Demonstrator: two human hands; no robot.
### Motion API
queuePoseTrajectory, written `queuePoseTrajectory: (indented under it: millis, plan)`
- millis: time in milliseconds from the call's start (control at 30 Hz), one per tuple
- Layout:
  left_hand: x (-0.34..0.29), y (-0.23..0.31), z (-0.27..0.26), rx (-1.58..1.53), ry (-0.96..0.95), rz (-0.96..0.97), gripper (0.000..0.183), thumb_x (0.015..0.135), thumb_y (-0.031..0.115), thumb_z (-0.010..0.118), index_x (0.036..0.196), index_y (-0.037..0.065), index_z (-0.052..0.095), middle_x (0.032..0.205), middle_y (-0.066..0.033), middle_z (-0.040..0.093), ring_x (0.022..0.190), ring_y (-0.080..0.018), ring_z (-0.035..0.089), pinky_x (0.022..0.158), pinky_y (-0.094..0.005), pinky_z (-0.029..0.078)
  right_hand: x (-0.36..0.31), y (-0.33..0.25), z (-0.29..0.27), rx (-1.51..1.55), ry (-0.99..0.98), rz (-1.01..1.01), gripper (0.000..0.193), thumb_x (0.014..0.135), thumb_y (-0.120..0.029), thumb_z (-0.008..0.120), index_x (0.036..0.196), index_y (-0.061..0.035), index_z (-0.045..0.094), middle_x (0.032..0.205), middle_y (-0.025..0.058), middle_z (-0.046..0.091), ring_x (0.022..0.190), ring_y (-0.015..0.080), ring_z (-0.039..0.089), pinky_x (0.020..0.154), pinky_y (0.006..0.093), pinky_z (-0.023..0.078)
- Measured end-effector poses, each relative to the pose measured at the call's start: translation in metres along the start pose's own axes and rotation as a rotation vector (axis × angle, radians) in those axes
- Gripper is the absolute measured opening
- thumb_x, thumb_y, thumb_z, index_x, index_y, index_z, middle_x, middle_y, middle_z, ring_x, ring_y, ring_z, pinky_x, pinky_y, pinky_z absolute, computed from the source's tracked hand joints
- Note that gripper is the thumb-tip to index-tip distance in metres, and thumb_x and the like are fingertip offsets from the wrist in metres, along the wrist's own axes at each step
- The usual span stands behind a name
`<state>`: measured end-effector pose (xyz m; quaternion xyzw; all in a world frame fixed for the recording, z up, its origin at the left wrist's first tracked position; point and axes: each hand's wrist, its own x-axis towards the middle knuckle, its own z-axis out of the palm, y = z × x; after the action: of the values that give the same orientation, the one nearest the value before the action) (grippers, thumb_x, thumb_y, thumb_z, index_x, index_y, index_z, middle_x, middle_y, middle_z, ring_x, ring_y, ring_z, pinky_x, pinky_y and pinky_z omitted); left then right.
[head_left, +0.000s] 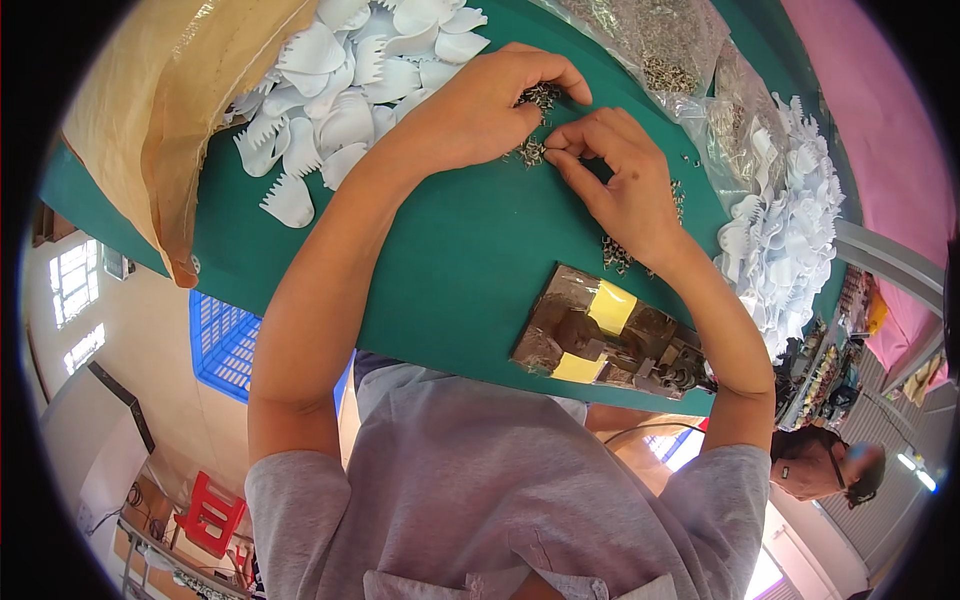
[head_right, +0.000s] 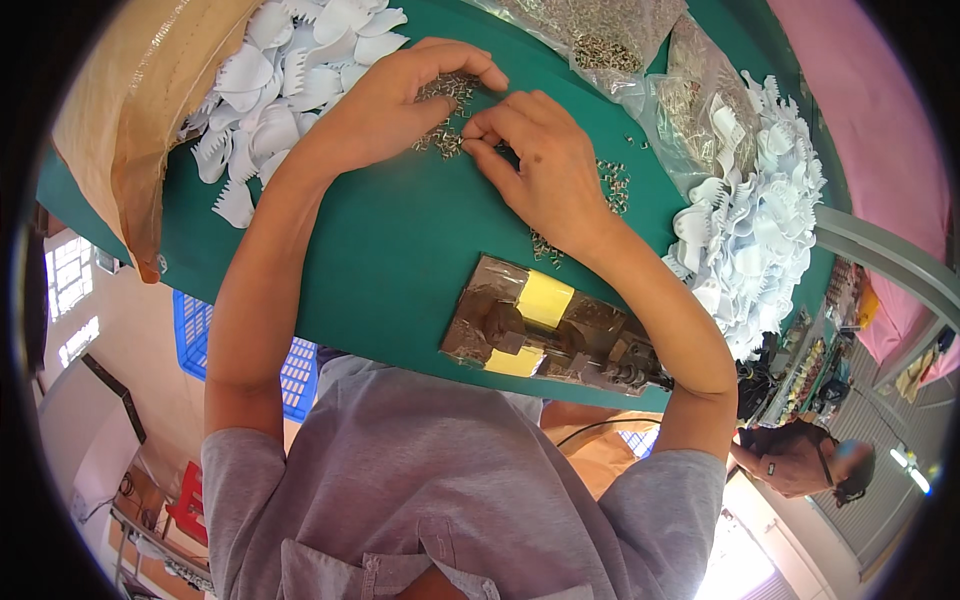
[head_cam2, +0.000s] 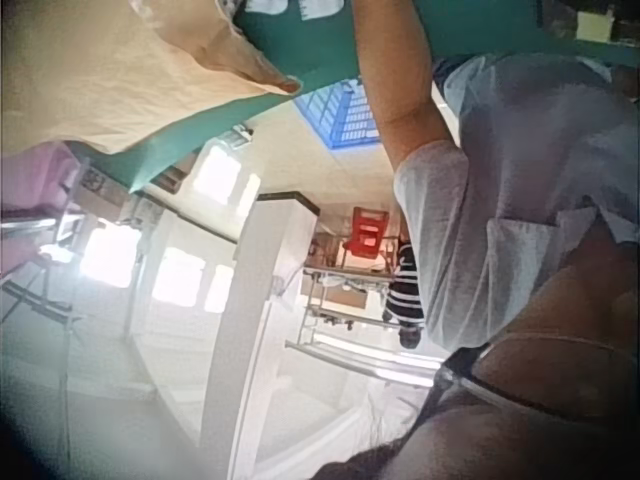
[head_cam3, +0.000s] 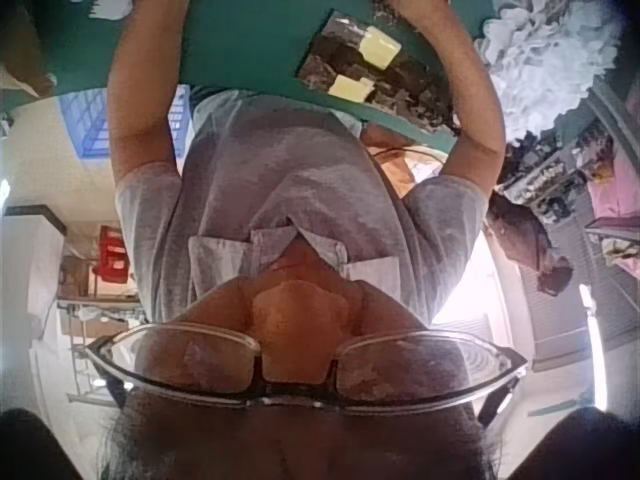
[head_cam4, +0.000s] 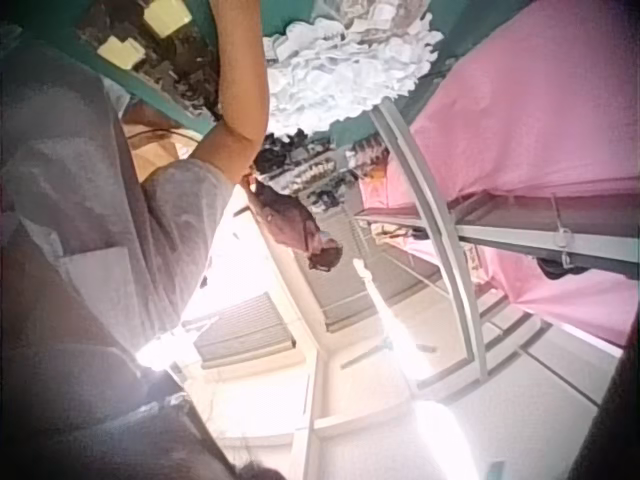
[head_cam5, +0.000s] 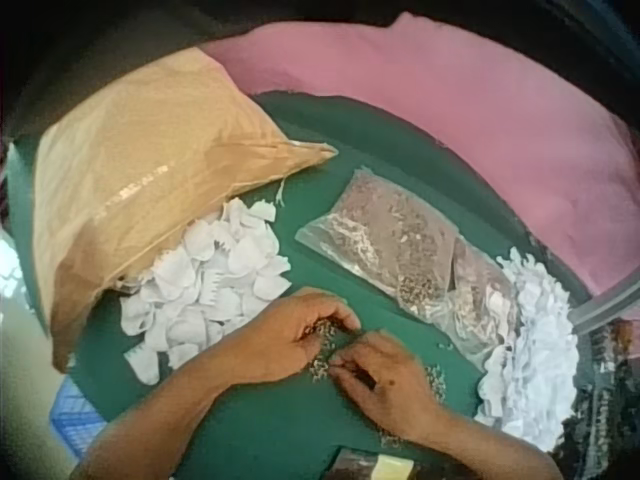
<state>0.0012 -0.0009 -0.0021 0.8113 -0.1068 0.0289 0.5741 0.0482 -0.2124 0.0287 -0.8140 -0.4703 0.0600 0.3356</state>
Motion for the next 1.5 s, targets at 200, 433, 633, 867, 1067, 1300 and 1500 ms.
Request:
queuePoseTrajectory:
  millis: [200, 433, 633, 867, 1067, 1300, 1500]
  plan:
    - [0.000, -0.001, 0.001, 0.020, 0.006, -0.030, 0.043, 0.089, -0.012, 0.057, 0.128, 0.003, 0.069, 0.127, -0.0076, 0.070, 0.124, -0.0233, 0.063, 0.113, -0.0350, 0.048, -0.003, -0.002, -0.012, 0.017, 0.016, 0.056, 0.009, 0.089, -0.004, 0.076, 0.097, -0.0045, 0.070, 0.087, 0.0063, 0.066, 0.083, 0.0235, 0.063, 0.075, 0.0369, 0.052]
    - [0.000, -0.002, 0.001, 0.026, 0.010, -0.018, 0.043, 0.089, -0.012, 0.059, 0.128, 0.004, 0.069, 0.127, -0.0067, 0.071, 0.125, -0.0230, 0.062, 0.113, -0.0350, 0.047, -0.005, -0.003, -0.021, 0.205, -0.023, 0.273, 0.013, 0.091, -0.002, 0.075, 0.103, -0.0015, 0.072, 0.093, 0.0022, 0.073, 0.083, 0.0107, 0.066, 0.080, 0.0268, 0.055]
    - [0.000, -0.001, 0.002, 0.041, 0.015, -0.004, 0.041, 0.090, -0.010, 0.060, 0.127, 0.004, 0.069, 0.127, -0.0062, 0.071, 0.129, -0.0245, 0.059, 0.115, -0.0366, 0.045, -0.009, 0.002, -0.025, 0.453, 0.026, 0.325, 0.016, 0.093, -0.002, 0.074, 0.109, -0.0013, 0.075, 0.095, 0.0010, 0.074, 0.088, 0.0082, 0.067, 0.087, 0.0254, 0.056]
    - [0.000, 0.002, 0.001, 0.063, -0.002, -0.027, 0.041, 0.089, -0.010, 0.060, 0.126, 0.004, 0.070, 0.127, -0.0062, 0.071, 0.129, -0.0252, 0.059, 0.116, -0.0376, 0.044, -0.018, -0.001, -0.035, 0.441, -0.017, 0.443, 0.015, 0.097, -0.003, 0.070, 0.111, 0.0014, 0.073, 0.097, 0.0013, 0.073, 0.087, 0.0076, 0.067, 0.085, 0.0250, 0.057]
    - [0.001, 0.000, 0.001, 0.062, -0.006, 0.007, 0.040, 0.089, -0.010, 0.059, 0.125, 0.004, 0.070, 0.127, -0.0061, 0.072, 0.129, -0.0250, 0.058, 0.116, -0.0374, 0.044, -0.021, -0.004, -0.040, 0.522, -0.059, 0.505, 0.016, 0.099, -0.003, 0.067, 0.113, 0.0029, 0.071, 0.098, 0.0020, 0.072, 0.086, 0.0069, 0.066, 0.080, 0.0235, 0.057]
    - [0.002, 0.002, 0.001, 0.063, -0.001, -0.021, 0.039, 0.089, -0.010, 0.059, 0.124, 0.004, 0.070, 0.126, -0.0064, 0.071, 0.128, -0.0242, 0.060, 0.115, -0.0368, 0.044, -0.037, -0.005, -0.055, 0.549, -0.116, 0.596, 0.017, 0.098, -0.001, 0.065, 0.113, 0.0024, 0.071, 0.101, 0.0032, 0.074, 0.087, 0.0068, 0.068, 0.077, 0.0234, 0.057]
    - [0.001, 0.000, 0.001, 0.067, 0.007, -0.018, 0.039, 0.089, -0.009, 0.058, 0.124, 0.004, 0.071, 0.127, -0.0075, 0.071, 0.128, -0.0239, 0.060, 0.115, -0.0363, 0.044, -0.035, -0.007, -0.053, 0.548, -0.097, 0.598, 0.016, 0.098, -0.002, 0.065, 0.113, 0.0017, 0.071, 0.100, 0.0026, 0.074, 0.088, 0.0071, 0.069, 0.077, 0.0236, 0.057]
